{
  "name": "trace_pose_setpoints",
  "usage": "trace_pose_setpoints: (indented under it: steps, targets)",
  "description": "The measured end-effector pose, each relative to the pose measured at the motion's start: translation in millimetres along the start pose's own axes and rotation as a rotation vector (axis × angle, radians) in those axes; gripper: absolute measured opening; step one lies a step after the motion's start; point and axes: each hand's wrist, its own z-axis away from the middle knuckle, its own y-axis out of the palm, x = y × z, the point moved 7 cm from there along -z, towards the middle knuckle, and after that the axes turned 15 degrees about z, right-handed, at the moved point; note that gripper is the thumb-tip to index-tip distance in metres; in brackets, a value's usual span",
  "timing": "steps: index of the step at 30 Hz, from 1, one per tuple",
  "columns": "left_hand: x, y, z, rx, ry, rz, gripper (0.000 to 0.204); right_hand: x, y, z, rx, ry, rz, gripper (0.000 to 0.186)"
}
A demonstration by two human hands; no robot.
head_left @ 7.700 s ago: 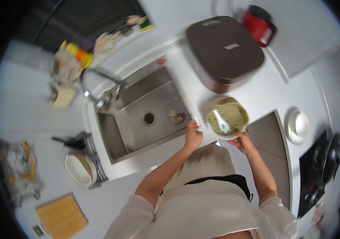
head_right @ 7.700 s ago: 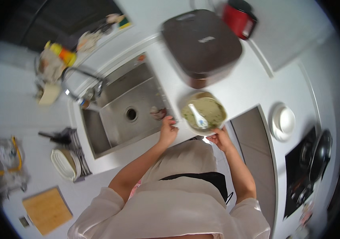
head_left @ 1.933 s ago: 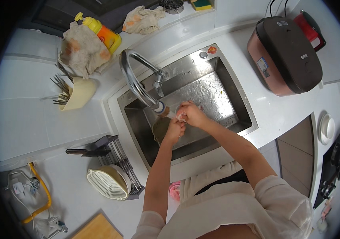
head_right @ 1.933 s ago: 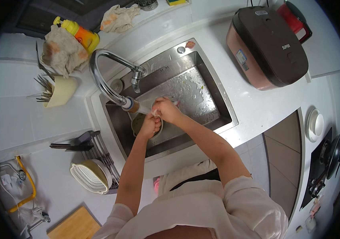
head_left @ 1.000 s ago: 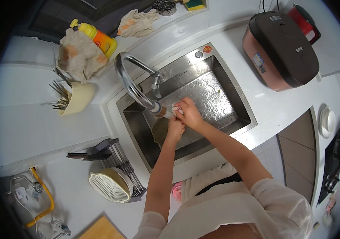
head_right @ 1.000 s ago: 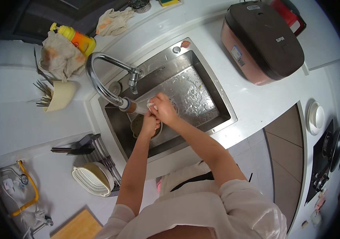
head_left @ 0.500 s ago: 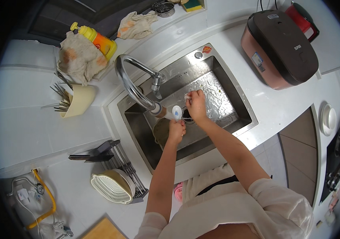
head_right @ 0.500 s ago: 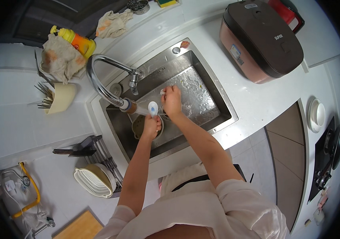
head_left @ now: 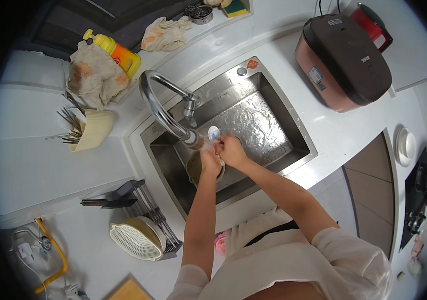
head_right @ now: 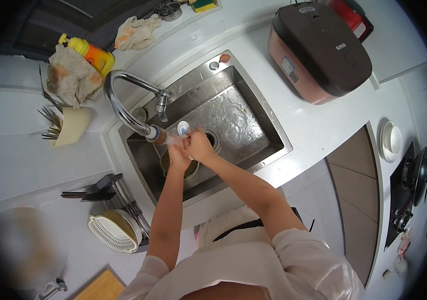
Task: The person washes several dishes in a kitchen sink using a cloth and running water. They scrub and rinse a white bowl, a small white plate, a larger white plate, and a yellowish bowl, then place the cleaned items on the countertop.
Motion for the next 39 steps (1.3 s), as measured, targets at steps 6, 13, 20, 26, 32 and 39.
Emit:
trace_pose_setpoints:
  steps: [6, 13, 20, 26, 32, 39]
  targets:
    - [7, -12, -23, 0.04, -0.105, -0.057, 0.05, 12, -16, 30, -0.026, -0.082, -0.131, 0.02]
    - [2, -3, -22, 0.094, -0.186, 0.017, 0.041, -58, 20, 50, 0.375, -0.081, 0.093, 0.014]
    - [-6, -23, -11, 0.022, -0.076, -0.168, 0.051, -48, 38, 45, 0.293, 0.225, -0.224, 0.034]
    - [-16, -4, 7, 0.18, -0.056, -0.065, 0.049, -36, 42, 58, 0.465, 0.546, -0.656, 0.034]
    - [-26, 6, 31, 0.188, -0.169, 0.218, 0.051, -24, -29, 62, 0.163, 0.325, -0.177, 0.021]
    - [-11, 23, -2, 0.274, -0.191, 0.272, 0.028, 56, -105, 48, -0.306, -0.234, 0.228, 0.011]
